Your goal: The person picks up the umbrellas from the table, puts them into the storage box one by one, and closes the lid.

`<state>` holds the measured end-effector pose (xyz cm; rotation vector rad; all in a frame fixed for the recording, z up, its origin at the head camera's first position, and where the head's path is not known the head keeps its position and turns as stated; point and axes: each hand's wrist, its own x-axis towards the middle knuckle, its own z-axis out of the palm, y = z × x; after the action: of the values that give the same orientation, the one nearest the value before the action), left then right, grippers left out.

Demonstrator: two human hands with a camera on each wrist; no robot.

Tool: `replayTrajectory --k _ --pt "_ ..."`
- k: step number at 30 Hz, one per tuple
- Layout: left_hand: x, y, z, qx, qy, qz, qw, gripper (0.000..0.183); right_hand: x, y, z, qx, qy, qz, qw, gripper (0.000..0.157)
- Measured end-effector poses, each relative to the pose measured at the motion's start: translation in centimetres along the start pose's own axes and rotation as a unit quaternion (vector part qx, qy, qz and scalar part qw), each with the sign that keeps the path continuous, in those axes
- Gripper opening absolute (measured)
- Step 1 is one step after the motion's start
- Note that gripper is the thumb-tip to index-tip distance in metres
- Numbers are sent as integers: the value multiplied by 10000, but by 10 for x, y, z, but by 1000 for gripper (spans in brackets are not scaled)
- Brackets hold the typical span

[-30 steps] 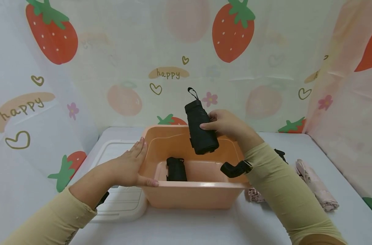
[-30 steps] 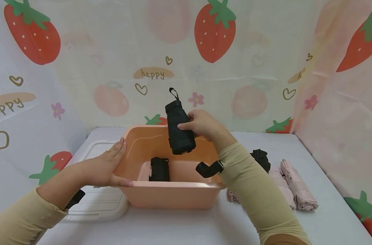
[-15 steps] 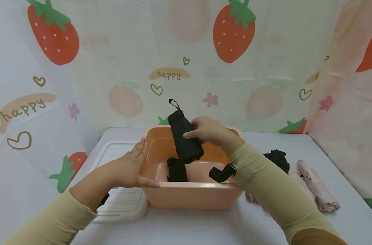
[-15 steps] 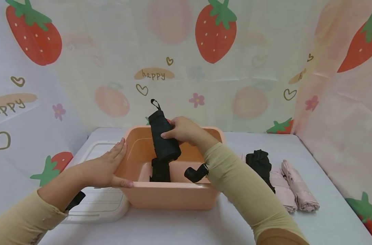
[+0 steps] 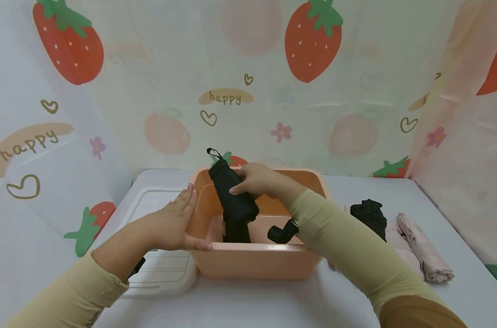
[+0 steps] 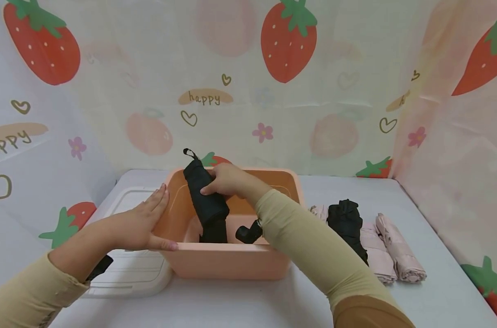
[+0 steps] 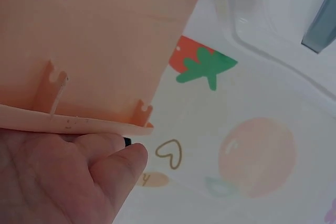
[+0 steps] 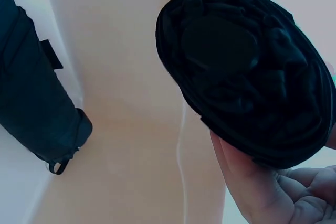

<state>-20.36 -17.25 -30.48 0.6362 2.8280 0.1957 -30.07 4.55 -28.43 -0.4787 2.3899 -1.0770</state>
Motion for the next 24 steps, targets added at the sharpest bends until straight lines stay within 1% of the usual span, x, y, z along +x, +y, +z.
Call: replayTrajectory --k 5,9,13,16,19,24 --pt "0 1 -1 -9 -19 -12 10000 133 4 -3 7 -266 -55 0 9996 37" --pt "0 1 -2 -42 -40 -27 10000 133 7 -5 13 -513 -69 -54 9986 33" --pt "0 1 -1 -52 -59 -31 10000 133 10 -7 19 -563 -27 -35 9984 33" --pt "0 1 -1 -54 -84 -37 9999 132 12 -9 22 -484 -43 35 9988 33" --pt "0 1 -1 -85 -103 -54 9999 132 14 -11 24 -562 -12 115 9983 33" --pt "0 1 -2 -125 -115 -58 9998 133 17 -16 27 -726 154 270 9969 37"
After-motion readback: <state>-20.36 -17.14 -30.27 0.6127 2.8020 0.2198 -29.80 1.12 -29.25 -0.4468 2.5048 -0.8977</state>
